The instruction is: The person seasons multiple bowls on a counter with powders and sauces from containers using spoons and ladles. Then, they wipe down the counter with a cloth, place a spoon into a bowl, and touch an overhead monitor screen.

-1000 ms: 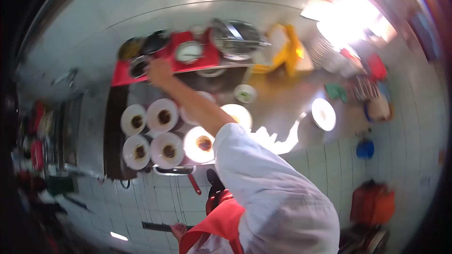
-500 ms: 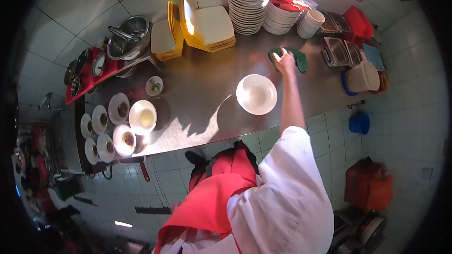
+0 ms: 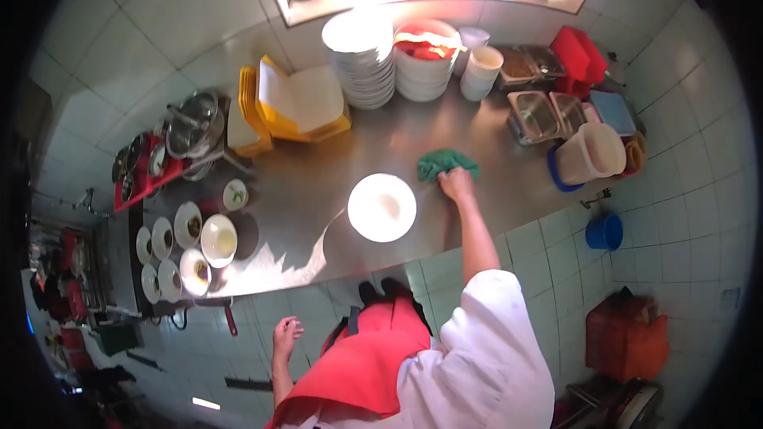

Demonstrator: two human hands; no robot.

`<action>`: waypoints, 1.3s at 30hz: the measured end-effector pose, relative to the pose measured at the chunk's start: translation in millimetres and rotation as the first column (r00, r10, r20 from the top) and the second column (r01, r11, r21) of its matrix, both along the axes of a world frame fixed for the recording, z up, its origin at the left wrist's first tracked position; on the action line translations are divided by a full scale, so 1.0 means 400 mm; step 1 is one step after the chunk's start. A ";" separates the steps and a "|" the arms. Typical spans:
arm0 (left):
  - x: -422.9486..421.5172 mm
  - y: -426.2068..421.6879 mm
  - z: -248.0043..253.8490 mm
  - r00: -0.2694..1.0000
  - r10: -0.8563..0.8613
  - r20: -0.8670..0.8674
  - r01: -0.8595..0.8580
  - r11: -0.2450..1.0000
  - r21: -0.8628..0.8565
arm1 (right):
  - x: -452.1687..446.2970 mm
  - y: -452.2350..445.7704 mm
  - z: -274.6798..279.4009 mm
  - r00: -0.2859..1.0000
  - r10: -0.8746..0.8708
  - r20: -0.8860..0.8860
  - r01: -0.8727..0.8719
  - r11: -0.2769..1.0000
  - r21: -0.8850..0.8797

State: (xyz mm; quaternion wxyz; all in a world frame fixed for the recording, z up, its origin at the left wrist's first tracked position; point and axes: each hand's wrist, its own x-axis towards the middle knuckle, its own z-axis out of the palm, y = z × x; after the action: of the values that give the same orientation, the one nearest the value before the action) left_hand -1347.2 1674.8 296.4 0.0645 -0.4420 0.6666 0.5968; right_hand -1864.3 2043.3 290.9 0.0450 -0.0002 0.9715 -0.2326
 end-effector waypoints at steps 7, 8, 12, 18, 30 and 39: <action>-0.213 0.073 0.042 0.962 -0.223 -0.158 0.228 0.974 0.013 | 0.069 0.034 -0.006 0.941 0.116 0.318 0.101 0.801 -0.590; -0.248 0.081 0.067 0.953 -0.220 -0.207 0.221 0.975 -0.020 | 0.077 0.042 0.011 0.947 0.114 0.300 0.092 0.799 -0.594; -0.451 0.165 0.198 0.883 -0.295 -0.365 0.247 0.953 -0.174 | 0.052 0.119 0.094 0.952 0.221 0.213 -0.033 0.763 -0.645; -0.847 0.507 0.389 0.671 -0.596 -0.442 0.442 0.800 -0.406 | -0.169 0.335 0.341 0.924 0.364 -0.115 -0.334 0.624 -0.706; -1.189 0.898 -0.032 0.925 -0.379 -0.003 0.245 0.605 -0.757 | -0.945 1.070 0.450 0.903 -0.075 -0.422 -0.150 0.868 -0.474; -1.336 0.939 -0.003 0.955 -0.265 0.131 0.278 0.654 -0.704 | -1.538 1.342 0.131 0.951 0.186 -0.248 -0.175 0.982 0.065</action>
State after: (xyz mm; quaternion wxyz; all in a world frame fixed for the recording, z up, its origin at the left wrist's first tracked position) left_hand -1881.4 2050.2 295.2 -0.0184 -0.3324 0.9033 0.2707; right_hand -2479.4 2579.9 343.5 -0.0582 -0.1177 0.9699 -0.2048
